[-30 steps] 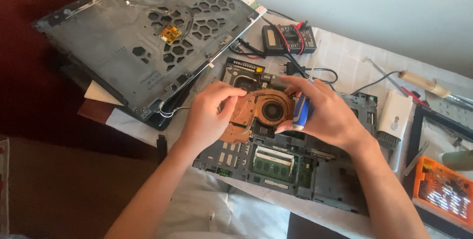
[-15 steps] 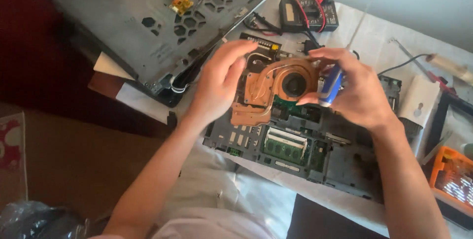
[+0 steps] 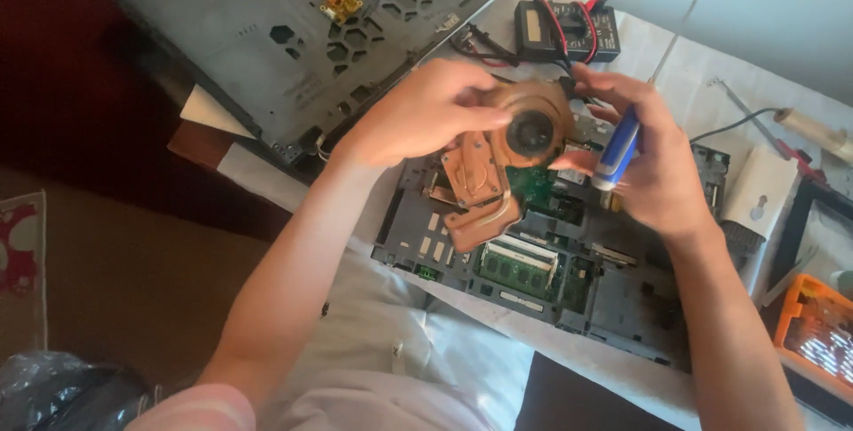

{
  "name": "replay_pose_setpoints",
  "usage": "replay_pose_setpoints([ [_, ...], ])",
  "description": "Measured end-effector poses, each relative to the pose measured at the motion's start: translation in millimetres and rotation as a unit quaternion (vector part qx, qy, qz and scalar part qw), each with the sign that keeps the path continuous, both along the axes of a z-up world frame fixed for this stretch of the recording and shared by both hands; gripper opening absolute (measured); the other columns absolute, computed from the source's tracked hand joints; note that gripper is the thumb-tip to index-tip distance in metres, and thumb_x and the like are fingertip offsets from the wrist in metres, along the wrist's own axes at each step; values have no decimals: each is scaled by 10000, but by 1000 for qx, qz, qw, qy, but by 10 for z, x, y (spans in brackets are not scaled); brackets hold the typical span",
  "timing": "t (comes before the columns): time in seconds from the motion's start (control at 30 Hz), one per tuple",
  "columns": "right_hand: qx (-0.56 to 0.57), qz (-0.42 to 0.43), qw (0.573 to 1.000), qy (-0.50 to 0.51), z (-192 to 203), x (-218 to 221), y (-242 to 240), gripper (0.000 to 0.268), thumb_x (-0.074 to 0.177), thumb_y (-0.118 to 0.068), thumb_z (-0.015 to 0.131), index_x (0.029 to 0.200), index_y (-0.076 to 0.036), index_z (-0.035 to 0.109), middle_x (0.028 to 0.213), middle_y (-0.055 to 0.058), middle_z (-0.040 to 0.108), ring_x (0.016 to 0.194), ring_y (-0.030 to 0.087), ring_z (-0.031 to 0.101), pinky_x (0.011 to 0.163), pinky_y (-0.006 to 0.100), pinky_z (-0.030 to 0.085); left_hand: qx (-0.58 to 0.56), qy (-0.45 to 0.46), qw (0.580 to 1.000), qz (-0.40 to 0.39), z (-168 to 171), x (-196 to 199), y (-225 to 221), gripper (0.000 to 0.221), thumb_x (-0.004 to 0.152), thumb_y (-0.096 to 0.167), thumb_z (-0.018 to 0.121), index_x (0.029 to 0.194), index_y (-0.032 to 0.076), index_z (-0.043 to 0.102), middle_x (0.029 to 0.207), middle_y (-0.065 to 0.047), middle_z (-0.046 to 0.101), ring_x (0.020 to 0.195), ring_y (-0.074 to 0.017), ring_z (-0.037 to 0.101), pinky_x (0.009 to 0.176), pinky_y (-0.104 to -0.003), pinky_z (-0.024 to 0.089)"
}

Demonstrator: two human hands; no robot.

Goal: Removing internal screws and extracting the cooling fan assembly from a laptop during disassembly.

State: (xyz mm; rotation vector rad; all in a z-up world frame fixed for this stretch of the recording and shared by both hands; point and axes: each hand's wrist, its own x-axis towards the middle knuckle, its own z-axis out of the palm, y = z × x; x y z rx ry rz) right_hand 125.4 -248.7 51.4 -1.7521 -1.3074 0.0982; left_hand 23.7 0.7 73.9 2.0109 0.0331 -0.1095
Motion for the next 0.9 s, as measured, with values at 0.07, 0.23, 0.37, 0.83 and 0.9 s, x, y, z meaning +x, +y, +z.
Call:
replay_pose_setpoints([
  [0.07, 1, -8, 999, 37, -5, -1, 6, 713, 844, 7, 775, 1427, -59, 370, 1531, 236, 498, 1367, 313, 548, 1161, 487, 492, -27, -4, 999, 46, -15, -81, -11, 214, 969, 291, 638, 1067, 100, 644, 884, -4, 621, 671, -95, 535, 541, -247, 441],
  [0.23, -39, -20, 994, 99, 41, -65, 35, 657, 844, -108, 767, 1397, -91, 412, 1381, 240, 641, 1182, 294, 693, 967, 396, 613, -134, -5, 971, 198, -221, -194, -113, 484, 930, 294, 621, 1313, 17, 518, 1260, -148, 685, 774, -186, 780, 617, -274, 706],
  [0.37, -66, 51, 996, -3, 3, -78, 49, 548, 782, -151, 840, 1256, -43, 587, 1279, 159, 679, 1202, 279, 709, 1064, 405, 596, -198, 15, 948, 247, -308, -247, -172, 584, 910, 324, 621, 1405, 67, 447, 1269, -137, 654, 877, -232, 762, 697, -354, 703],
  [0.83, -117, -15, 990, 76, -47, -127, 100, 819, 589, -98, 989, 1318, -16, 625, 1065, 185, 751, 991, 376, 740, 907, 499, 542, 88, -101, 974, 181, -313, -318, -171, 529, 1079, 230, 453, 1457, -138, 417, 1430, -363, 472, 1300, -482, 544, 983, -508, 544],
  [0.9, -106, -4, 993, 44, -115, -77, 93, 821, 593, -107, 986, 1330, -46, 628, 1027, 160, 740, 965, 364, 714, 896, 477, 529, 113, -120, 977, 138, -276, -356, -175, 487, 1081, 174, 438, 1455, -139, 433, 1443, -368, 454, 1344, -486, 502, 1024, -520, 505],
])
